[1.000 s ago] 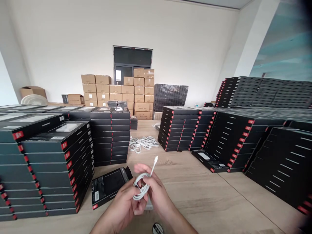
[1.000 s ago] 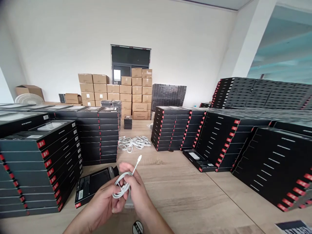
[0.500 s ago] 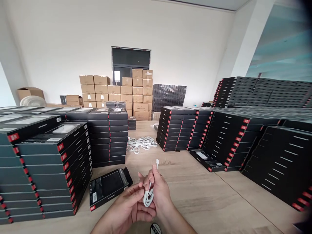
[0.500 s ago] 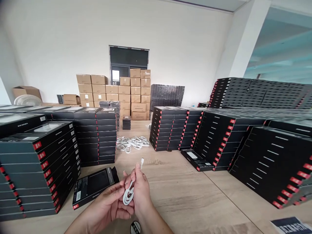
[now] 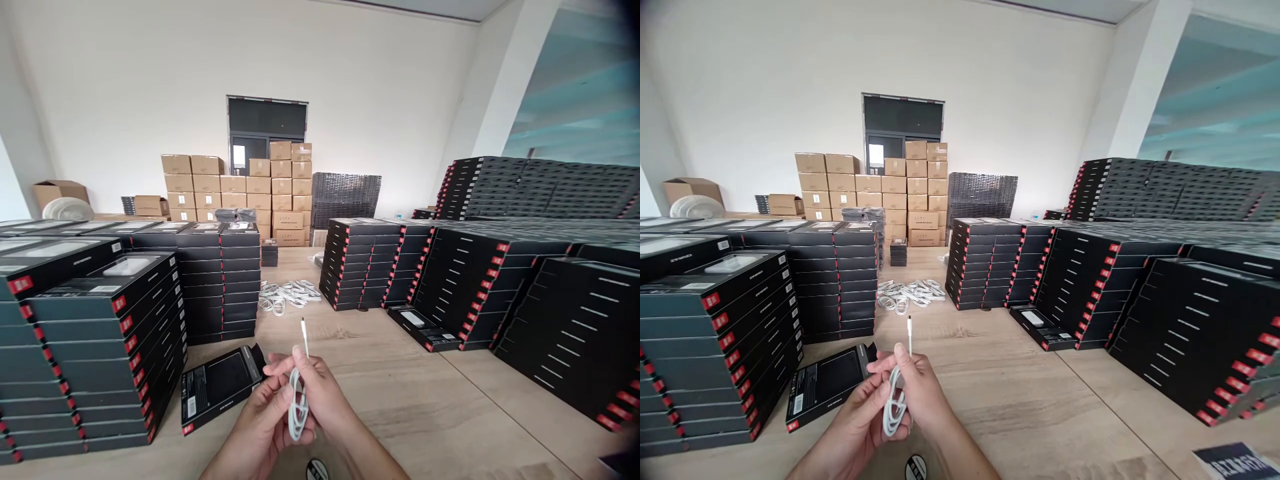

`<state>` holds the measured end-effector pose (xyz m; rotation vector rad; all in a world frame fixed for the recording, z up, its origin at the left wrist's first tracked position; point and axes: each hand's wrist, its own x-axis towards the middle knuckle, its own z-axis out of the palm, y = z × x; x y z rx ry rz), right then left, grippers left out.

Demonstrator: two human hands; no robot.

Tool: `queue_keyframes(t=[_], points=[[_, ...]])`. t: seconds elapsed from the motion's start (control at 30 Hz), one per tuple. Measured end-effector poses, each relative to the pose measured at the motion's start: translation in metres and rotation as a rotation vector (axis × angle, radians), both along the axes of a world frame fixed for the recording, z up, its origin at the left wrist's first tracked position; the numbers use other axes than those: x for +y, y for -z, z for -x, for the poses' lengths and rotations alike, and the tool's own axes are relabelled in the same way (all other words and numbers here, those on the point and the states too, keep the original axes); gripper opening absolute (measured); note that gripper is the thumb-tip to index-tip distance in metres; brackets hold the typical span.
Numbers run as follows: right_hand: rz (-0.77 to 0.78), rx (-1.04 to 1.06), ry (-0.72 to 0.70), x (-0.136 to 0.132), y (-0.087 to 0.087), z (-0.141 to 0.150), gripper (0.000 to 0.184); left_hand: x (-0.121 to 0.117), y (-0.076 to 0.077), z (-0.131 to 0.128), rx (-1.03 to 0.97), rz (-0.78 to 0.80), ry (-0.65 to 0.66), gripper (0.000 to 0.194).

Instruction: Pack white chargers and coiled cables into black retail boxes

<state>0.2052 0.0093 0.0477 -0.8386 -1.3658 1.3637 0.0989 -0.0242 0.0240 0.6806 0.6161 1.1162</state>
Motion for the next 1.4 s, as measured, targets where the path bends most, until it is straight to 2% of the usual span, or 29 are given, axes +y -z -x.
queue_keyframes(t=[0.13,0.23,0.33,0.4,0.5,0.6,0.7,0.77,0.83,0.9,1.0,1.13,1.2,1.27,1.33,1.4], points=[[0.03,0.004,0.001,-0.002,0.003,0.003,0.063,0.003,-0.001,0.004,0.0,0.041,-0.064,0.039],[0.082,0.094,0.045,-0.002,0.002,0.004,0.067,0.004,-0.002,0.014,-0.067,0.003,0.07,0.035],[0.058,0.053,-0.001,-0.003,0.001,0.004,0.068,0.005,0.003,0.022,-0.074,-0.045,0.193,0.037],[0.024,-0.03,-0.049,-0.006,0.001,0.005,0.065,0.005,0.008,0.021,-0.052,-0.051,0.157,0.038],[-0.046,-0.092,-0.098,-0.011,0.003,0.008,0.057,0.005,0.009,0.013,0.018,-0.031,0.033,0.037],[-0.025,-0.041,-0.043,-0.007,0.004,0.004,0.053,0.007,0.002,0.012,0.114,-0.062,-0.017,0.039],[0.111,0.119,0.177,0.011,0.005,-0.015,0.055,0.01,-0.003,0.026,0.375,-0.143,-0.029,0.045],[0.164,0.287,0.34,0.025,0.005,-0.033,0.052,0.01,0.0,0.038,0.719,-0.241,-0.007,0.041],[0.238,0.434,0.442,0.038,0.007,-0.047,0.046,0.007,0.007,0.044,1.041,-0.336,0.046,0.032],[0.301,0.505,0.475,0.046,0.01,-0.055,0.042,0.003,0.014,0.041,1.264,-0.357,0.069,0.025],[0.344,0.511,0.463,0.049,0.013,-0.054,0.039,0.0,0.022,0.026,1.41,-0.375,0.016,0.016],[0.36,0.499,0.442,0.043,0.01,-0.047,0.038,0.008,0.026,0.01,1.365,-0.452,-0.125,0.019],[0.327,0.454,0.436,0.038,0.007,-0.044,0.039,0.014,0.027,0.007,1.182,-0.408,-0.218,0.014],[0.245,0.348,0.45,0.033,0.004,-0.04,0.044,0.018,0.027,0.003,0.868,-0.341,-0.357,0.012],[0.134,0.211,0.506,0.029,0.004,-0.034,0.05,0.02,0.027,-0.003,0.558,-0.308,-0.489,0.038],[0.054,0.104,0.581,0.025,0.007,-0.028,0.054,0.02,0.026,-0.01,0.333,-0.297,-0.554,0.063]])
